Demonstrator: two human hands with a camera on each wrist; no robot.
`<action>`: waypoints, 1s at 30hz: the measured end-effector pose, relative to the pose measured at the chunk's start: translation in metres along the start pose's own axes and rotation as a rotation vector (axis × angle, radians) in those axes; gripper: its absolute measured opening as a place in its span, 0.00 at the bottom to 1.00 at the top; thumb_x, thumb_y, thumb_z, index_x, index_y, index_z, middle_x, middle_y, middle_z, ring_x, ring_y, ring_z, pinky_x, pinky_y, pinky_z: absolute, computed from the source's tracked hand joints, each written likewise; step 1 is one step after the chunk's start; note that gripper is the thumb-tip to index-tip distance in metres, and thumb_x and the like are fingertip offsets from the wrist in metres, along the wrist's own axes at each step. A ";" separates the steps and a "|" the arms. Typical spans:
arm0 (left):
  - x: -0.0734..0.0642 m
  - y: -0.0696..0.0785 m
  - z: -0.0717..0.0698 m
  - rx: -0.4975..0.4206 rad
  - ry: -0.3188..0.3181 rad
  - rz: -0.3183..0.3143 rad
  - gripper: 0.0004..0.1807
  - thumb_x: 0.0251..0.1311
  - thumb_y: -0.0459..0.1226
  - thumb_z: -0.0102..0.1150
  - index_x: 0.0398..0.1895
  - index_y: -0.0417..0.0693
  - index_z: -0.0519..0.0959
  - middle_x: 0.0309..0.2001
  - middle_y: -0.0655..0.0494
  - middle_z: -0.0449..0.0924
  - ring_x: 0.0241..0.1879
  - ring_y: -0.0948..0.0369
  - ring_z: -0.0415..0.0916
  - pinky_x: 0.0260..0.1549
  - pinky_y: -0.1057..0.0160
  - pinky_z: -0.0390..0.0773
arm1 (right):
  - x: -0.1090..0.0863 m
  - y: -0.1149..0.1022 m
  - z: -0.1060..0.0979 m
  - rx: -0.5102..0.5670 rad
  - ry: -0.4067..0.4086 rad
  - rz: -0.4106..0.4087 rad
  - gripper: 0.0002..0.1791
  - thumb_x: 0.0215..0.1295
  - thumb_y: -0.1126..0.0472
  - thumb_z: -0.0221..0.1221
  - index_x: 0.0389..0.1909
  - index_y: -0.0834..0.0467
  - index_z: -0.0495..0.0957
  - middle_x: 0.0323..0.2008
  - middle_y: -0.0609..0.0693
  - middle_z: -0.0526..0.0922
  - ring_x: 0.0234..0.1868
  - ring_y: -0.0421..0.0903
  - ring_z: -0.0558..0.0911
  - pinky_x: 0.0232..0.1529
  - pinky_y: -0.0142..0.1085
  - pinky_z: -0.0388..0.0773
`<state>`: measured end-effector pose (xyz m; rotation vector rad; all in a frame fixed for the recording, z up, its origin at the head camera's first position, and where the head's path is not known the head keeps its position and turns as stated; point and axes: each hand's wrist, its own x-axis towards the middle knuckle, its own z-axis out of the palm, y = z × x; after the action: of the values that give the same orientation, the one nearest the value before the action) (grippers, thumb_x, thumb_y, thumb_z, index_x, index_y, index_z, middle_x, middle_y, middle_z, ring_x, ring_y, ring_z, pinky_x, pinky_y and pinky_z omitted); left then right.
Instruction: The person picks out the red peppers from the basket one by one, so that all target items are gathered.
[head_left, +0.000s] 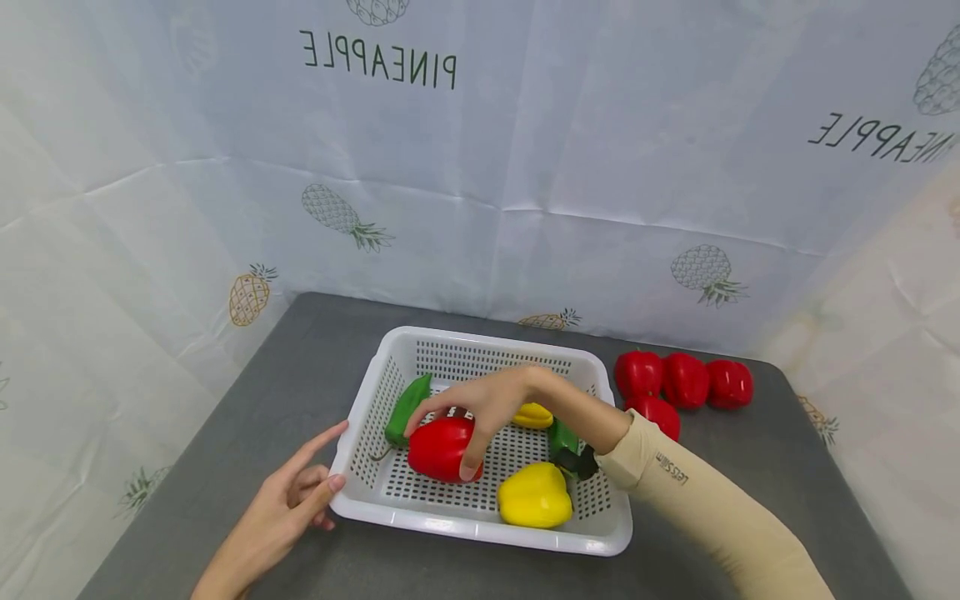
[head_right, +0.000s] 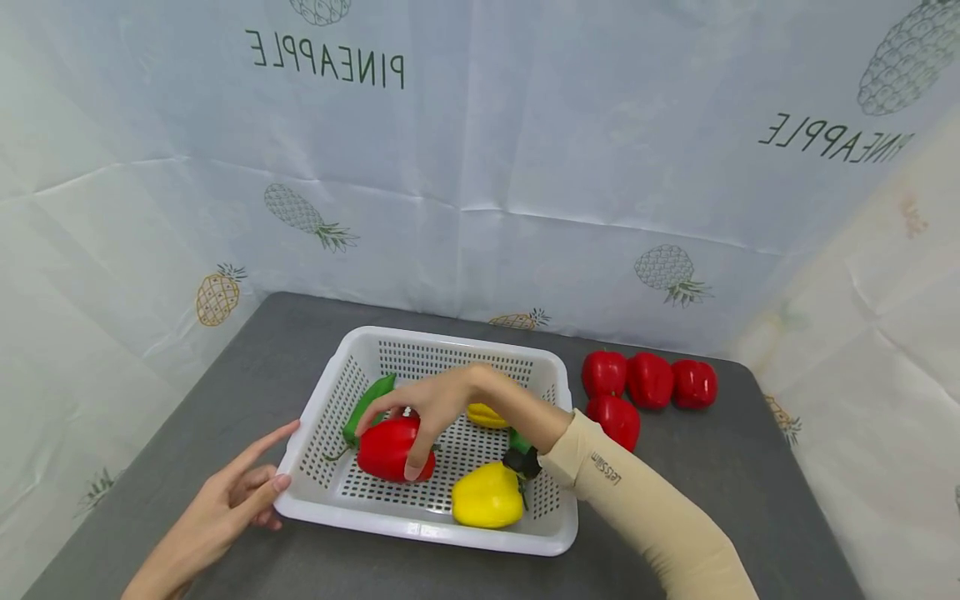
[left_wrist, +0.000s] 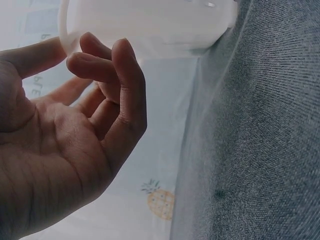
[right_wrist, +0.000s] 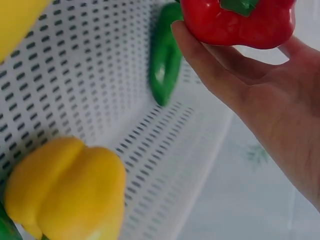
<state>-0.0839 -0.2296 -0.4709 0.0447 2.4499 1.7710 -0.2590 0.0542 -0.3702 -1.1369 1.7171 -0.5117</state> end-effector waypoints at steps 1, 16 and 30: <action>0.000 0.000 0.000 0.000 -0.003 -0.007 0.38 0.79 0.36 0.61 0.87 0.54 0.57 0.30 0.58 0.77 0.24 0.64 0.76 0.30 0.61 0.86 | -0.004 0.000 -0.001 0.001 0.010 -0.016 0.46 0.59 0.59 0.75 0.78 0.49 0.66 0.73 0.52 0.73 0.66 0.38 0.74 0.59 0.34 0.86; -0.001 0.001 0.001 0.006 0.004 -0.011 0.38 0.79 0.36 0.60 0.87 0.52 0.57 0.27 0.58 0.72 0.23 0.64 0.75 0.30 0.61 0.86 | -0.069 -0.005 0.005 0.067 0.223 -0.103 0.48 0.58 0.58 0.77 0.79 0.47 0.66 0.74 0.50 0.73 0.71 0.49 0.74 0.59 0.41 0.88; 0.000 -0.001 0.002 0.014 0.002 -0.022 0.38 0.79 0.35 0.61 0.87 0.53 0.57 0.26 0.59 0.71 0.23 0.64 0.75 0.30 0.61 0.86 | -0.130 0.009 0.027 0.112 0.484 -0.199 0.47 0.61 0.56 0.76 0.79 0.47 0.65 0.76 0.52 0.70 0.71 0.60 0.74 0.58 0.47 0.89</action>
<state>-0.0838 -0.2285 -0.4724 0.0165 2.4547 1.7462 -0.2280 0.1753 -0.3247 -1.1721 1.9584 -1.0633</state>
